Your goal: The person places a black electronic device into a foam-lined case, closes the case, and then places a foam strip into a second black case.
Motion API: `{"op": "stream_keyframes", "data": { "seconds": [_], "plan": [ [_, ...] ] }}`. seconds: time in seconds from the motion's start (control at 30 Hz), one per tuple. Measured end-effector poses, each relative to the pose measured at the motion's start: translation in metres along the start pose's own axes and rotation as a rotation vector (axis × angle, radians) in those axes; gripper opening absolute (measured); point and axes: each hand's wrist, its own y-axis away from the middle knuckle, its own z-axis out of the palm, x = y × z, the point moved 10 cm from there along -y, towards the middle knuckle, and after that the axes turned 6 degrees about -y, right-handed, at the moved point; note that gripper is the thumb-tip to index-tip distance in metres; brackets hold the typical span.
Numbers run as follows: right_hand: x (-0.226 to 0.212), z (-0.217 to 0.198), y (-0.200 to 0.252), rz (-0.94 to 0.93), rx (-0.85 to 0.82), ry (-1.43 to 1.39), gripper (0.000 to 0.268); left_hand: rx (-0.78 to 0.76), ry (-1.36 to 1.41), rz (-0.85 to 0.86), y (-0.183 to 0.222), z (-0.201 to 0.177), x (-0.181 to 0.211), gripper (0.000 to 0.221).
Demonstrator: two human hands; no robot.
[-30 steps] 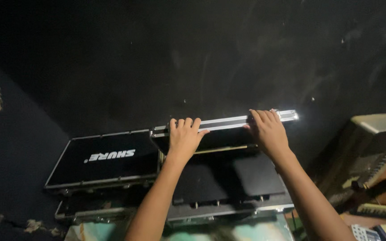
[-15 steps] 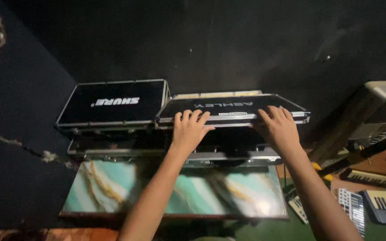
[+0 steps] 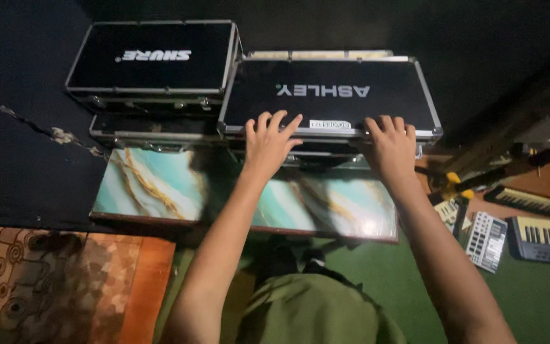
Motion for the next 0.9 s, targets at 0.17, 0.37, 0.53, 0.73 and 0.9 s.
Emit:
{"op": "stream_keyframes", "data": {
  "seconds": [0.17, 0.37, 0.53, 0.73, 0.9],
  "plan": [
    [0.000, 0.022, 0.013, 0.021, -0.062, 0.019, 0.058, -0.087, -0.017, -0.012, 0.018, 0.027, 0.003, 0.052],
    [0.000, 0.046, 0.035, 0.004, -0.036, -0.016, 0.054, -0.211, 0.055, -0.075, 0.031, 0.047, -0.002, 0.050],
    [0.001, 0.054, 0.040, 0.009, -0.035, -0.029, 0.053, -0.243, 0.068, -0.093, 0.033, 0.048, 0.000, 0.049],
    [-0.003, 0.053, 0.045, 0.082, -0.035, -0.080, 0.052, -0.243, 0.093, -0.117, 0.033, 0.048, 0.000, 0.046],
    [0.002, 0.058, 0.044, 0.119, -0.148, -0.086, 0.060, -0.321, 0.199, -0.134, 0.031, 0.056, -0.010, 0.045]
  ]
}}
